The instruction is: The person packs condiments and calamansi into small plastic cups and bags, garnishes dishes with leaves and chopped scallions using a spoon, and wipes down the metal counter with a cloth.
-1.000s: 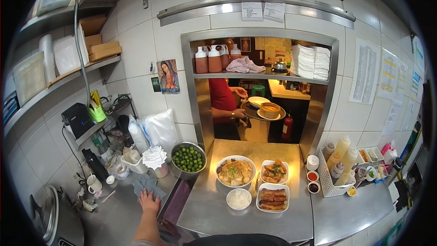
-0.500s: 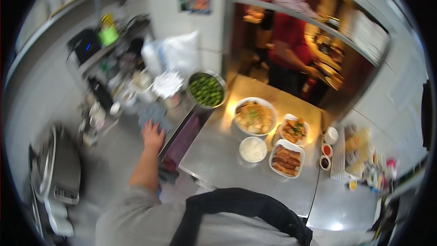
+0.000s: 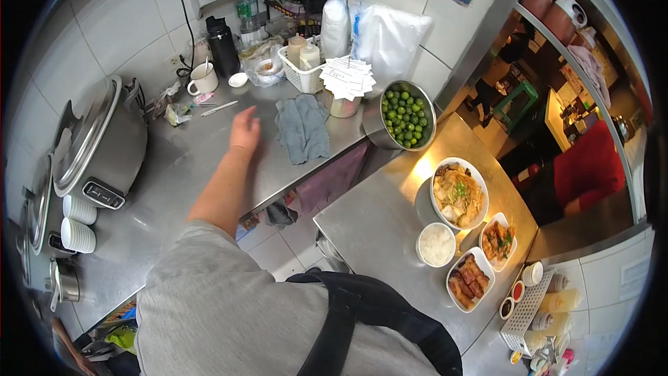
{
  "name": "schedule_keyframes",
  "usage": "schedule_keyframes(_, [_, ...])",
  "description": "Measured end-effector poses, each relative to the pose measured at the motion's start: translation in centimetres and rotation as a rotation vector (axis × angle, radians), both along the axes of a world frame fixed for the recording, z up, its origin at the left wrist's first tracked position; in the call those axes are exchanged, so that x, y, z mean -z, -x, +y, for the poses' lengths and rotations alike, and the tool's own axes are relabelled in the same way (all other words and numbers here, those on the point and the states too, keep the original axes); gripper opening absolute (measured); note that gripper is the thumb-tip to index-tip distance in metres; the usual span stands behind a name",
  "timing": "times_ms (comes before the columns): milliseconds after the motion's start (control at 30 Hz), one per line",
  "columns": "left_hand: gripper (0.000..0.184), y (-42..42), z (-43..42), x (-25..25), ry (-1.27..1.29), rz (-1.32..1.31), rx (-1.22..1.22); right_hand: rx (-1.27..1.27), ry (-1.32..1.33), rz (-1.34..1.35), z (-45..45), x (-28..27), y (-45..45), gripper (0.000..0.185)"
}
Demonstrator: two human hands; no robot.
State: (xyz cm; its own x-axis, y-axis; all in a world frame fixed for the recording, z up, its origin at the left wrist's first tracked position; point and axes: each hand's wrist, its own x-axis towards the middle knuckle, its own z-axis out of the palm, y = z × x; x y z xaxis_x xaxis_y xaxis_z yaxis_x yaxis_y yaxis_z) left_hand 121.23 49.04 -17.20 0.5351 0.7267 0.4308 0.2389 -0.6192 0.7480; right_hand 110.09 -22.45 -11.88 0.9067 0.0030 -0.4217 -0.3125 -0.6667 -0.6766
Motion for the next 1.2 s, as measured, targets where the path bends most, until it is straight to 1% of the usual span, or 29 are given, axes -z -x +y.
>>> schedule_keyframes(67, [0.040,1.8,4.8,2.4,-0.130,0.103,-0.279,0.022,0.020,0.006,0.2,0.2,-0.4,0.039])
schedule_keyframes(133, [0.043,3.4,8.5,3.8,-0.143,0.216,-0.391,0.057,0.044,0.019,0.4,0.5,-0.7,0.039])
schedule_keyframes(200, [0.043,4.0,11.8,4.3,-0.197,0.260,-0.418,0.110,0.065,0.033,0.5,0.7,-0.5,0.039])
schedule_keyframes(267, [0.044,3.7,16.8,4.1,-0.217,0.404,-0.331,0.169,0.084,0.052,0.6,0.8,0.3,0.039])
schedule_keyframes(333, [0.046,2.9,17.6,1.1,-0.120,0.594,-0.271,0.238,0.101,0.073,0.6,1.1,1.7,0.039])
schedule_keyframes(367, [0.049,2.9,20.5,2.8,-0.262,0.627,-0.192,0.275,0.106,0.084,0.6,1.2,2.7,0.039])
schedule_keyframes(400, [0.052,2.6,19.8,1.0,-0.277,0.765,-0.121,0.318,0.108,0.096,0.7,1.3,4.2,0.039])
schedule_keyframes(433, [0.053,2.9,31.4,10.2,-0.798,0.871,0.025,0.356,0.106,0.108,1.0,1.5,5.4,0.039])
schedule_keyframes(467, [0.053,1.2,22.1,1.0,-0.390,1.173,0.002,0.397,0.099,0.124,1.6,1.7,7.1,0.039])
schedule_keyframes(500, [0.049,0.2,35.0,11.0,-0.989,1.386,0.069,0.424,0.094,0.137,2.2,1.6,8.5,0.039])
schedule_keyframes(533, [0.046,-0.8,30.9,6.4,-0.876,1.671,0.220,0.443,0.092,0.148,2.8,1.5,9.4,0.039])
schedule_keyframes(567, [0.040,-0.8,28.3,4.9,-0.393,1.136,0.006,0.473,0.087,0.159,3.3,1.5,10.3,0.039])
schedule_keyframes(600, [0.035,-0.1,26.3,4.1,0.098,0.586,-0.158,0.500,0.085,0.169,3.8,1.5,11.1,0.039])
schedule_keyframes(633, [0.035,-0.5,24.4,2.9,0.086,0.590,-0.124,0.517,0.081,0.172,4.3,1.6,11.6,0.039])
schedule_keyframes(700, [0.029,0.6,22.1,2.0,-0.268,0.786,-0.164,0.534,0.076,0.176,4.5,1.9,12.3,0.039])
schedule_keyframes(800, [0.029,2.4,22.8,4.7,-0.241,0.733,-0.183,0.524,0.071,0.169,4.2,2.8,12.2,0.039])
schedule_keyframes(867, [0.032,3.9,22.5,5.2,-0.388,0.793,-0.092,0.484,0.063,0.174,3.6,3.2,11.3,0.039])
schedule_keyframes(900, [0.030,4.4,21.4,5.2,-0.399,0.709,-0.081,0.464,0.073,0.171,3.1,3.5,10.8,0.039])
schedule_keyframes(933, [0.026,5.3,21.7,5.6,-0.369,0.705,-0.013,0.451,0.078,0.172,2.7,3.6,10.1,0.039])
schedule_keyframes(1000, [0.023,6.4,20.0,4.3,-0.247,0.784,-0.088,0.386,0.099,0.178,1.7,3.7,8.2,0.039])
schedule_keyframes(1033, [0.027,7.1,18.9,3.9,-0.226,0.784,-0.140,0.353,0.111,0.185,1.3,3.5,7.4,0.039])
schedule_keyframes(1067, [0.031,7.6,16.9,2.6,-0.261,0.758,-0.174,0.318,0.119,0.194,0.9,3.2,6.6,0.039])
schedule_keyframes(1133, [0.038,7.8,15.7,3.2,-0.185,0.606,-0.383,0.258,0.129,0.212,0.0,2.8,5.4,0.039])
schedule_keyframes(1167, [0.038,7.7,15.1,3.0,-0.170,0.601,-0.394,0.226,0.133,0.215,-0.3,2.4,4.8,0.039])
schedule_keyframes(1200, [0.039,7.5,14.2,2.2,0.117,0.479,-0.353,0.193,0.135,0.225,-0.7,1.8,4.4,0.039])
